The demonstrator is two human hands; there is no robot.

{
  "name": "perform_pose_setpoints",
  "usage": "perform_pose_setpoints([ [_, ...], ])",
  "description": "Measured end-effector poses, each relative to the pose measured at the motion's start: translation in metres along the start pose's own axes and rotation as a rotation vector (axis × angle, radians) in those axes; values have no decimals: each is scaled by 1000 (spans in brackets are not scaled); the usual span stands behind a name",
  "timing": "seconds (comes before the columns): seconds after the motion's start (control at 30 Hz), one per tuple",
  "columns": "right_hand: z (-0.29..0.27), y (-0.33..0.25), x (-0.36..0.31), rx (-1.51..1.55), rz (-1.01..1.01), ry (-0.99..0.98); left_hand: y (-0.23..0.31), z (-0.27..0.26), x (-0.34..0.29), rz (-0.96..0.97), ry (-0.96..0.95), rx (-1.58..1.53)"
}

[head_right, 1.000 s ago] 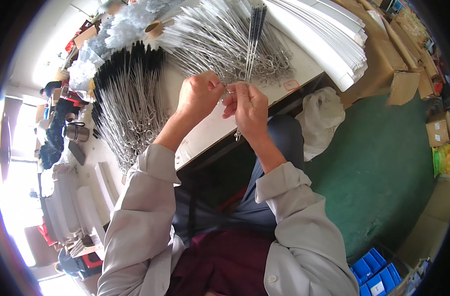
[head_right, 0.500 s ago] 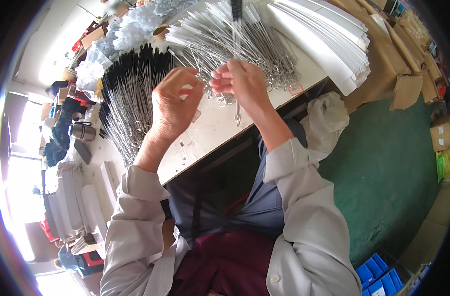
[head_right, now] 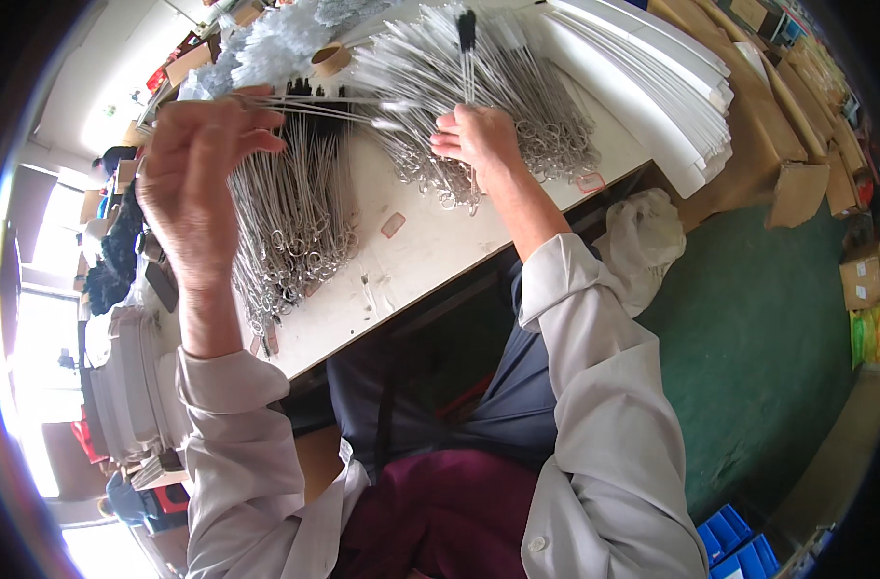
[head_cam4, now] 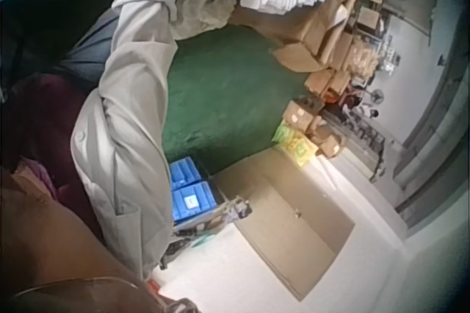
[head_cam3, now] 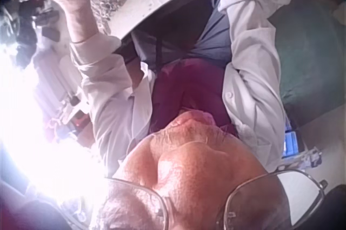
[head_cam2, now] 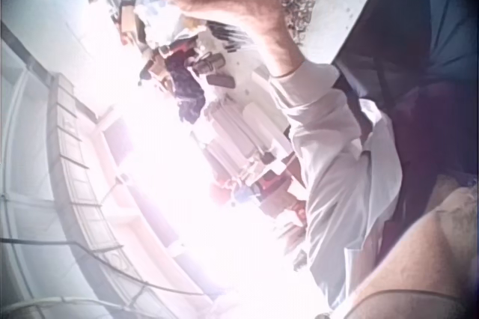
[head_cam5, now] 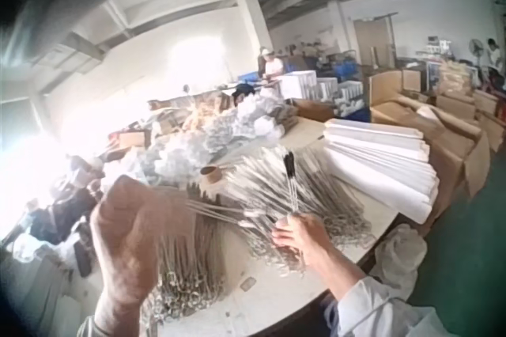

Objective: The recorder picks up bunches of thin metal rods and slides them into white paper sleeves for packaging.

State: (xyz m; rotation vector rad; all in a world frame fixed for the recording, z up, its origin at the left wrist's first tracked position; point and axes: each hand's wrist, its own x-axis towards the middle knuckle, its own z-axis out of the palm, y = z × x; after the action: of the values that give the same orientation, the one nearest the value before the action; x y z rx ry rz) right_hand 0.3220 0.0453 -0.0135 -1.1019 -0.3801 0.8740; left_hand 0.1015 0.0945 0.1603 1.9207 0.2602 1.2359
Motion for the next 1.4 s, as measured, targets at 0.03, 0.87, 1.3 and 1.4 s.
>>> perform_pose_setpoints([
  [0.03, -2, 1, 2, 35, 2, 10, 7, -9, 5, 6, 29, 3],
  [0.87, 73, 34, -167, -45, 349, -902, 22, -119, -85, -521, -199, 92],
  [1.3, 69, 62, -199, -214, 340, -863, -6, -142, -113, -535, -39, 258],
  [1.4, 68, 69, -202, -229, 354, -849, -8, -145, -118, -556, 25, 277],
])
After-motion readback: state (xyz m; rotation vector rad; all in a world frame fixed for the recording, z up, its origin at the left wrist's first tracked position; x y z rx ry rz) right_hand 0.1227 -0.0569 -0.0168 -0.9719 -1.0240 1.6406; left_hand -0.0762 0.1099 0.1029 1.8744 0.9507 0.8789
